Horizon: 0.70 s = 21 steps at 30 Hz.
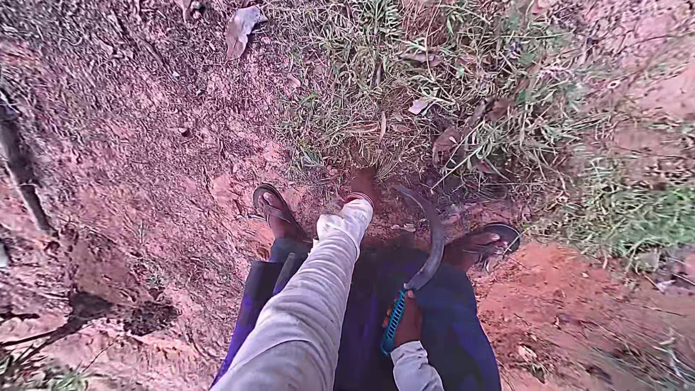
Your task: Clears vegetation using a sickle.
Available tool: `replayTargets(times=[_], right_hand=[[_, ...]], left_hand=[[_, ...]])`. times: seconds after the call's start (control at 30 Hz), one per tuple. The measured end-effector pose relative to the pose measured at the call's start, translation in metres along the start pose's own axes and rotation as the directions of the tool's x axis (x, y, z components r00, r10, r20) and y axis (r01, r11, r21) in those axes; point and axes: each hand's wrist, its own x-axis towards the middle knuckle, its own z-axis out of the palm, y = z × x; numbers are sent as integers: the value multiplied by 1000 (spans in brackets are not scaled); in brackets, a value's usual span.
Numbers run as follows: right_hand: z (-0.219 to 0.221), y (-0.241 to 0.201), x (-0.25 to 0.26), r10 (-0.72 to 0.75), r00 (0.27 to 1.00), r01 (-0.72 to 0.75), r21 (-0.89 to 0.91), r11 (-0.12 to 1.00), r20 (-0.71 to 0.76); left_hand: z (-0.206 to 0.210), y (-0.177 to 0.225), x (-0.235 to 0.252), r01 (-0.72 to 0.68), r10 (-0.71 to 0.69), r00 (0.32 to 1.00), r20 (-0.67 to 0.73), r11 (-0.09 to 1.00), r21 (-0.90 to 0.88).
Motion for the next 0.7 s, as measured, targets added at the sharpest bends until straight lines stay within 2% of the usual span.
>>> replayTargets(times=[0.07,0.13,0.2,0.27,0.33,0.4,0.53,0.7], right_hand=[[-2,10,7,43,999,-43,5,999,-5],[-1,16,14,78,997,-78,28,997,7],[-3,20,19,98,995,-99,51,994,18],[-5,22,21,109,993,-111,58,992,39],[-6,22,22,124,990,-129,65,989,72],[-6,22,31,99,987,-111,90,990,129],[-7,20,62,-26,969,24,13,1000,245],[-7,10,106,-85,960,170,-312,935,269]], left_hand=[[26,-2,6,-59,68,995,-67,989,136],[35,0,11,-45,71,984,-163,986,163],[35,-1,13,-24,32,972,-233,999,39],[29,-12,15,-18,-28,969,-245,982,-185],[22,-29,21,-50,-94,953,-289,890,-454],[14,-41,30,-95,-86,954,-286,821,-563],[1,-33,36,-84,-62,958,-279,873,-481],[-5,-28,27,-105,20,974,-227,922,-374]])
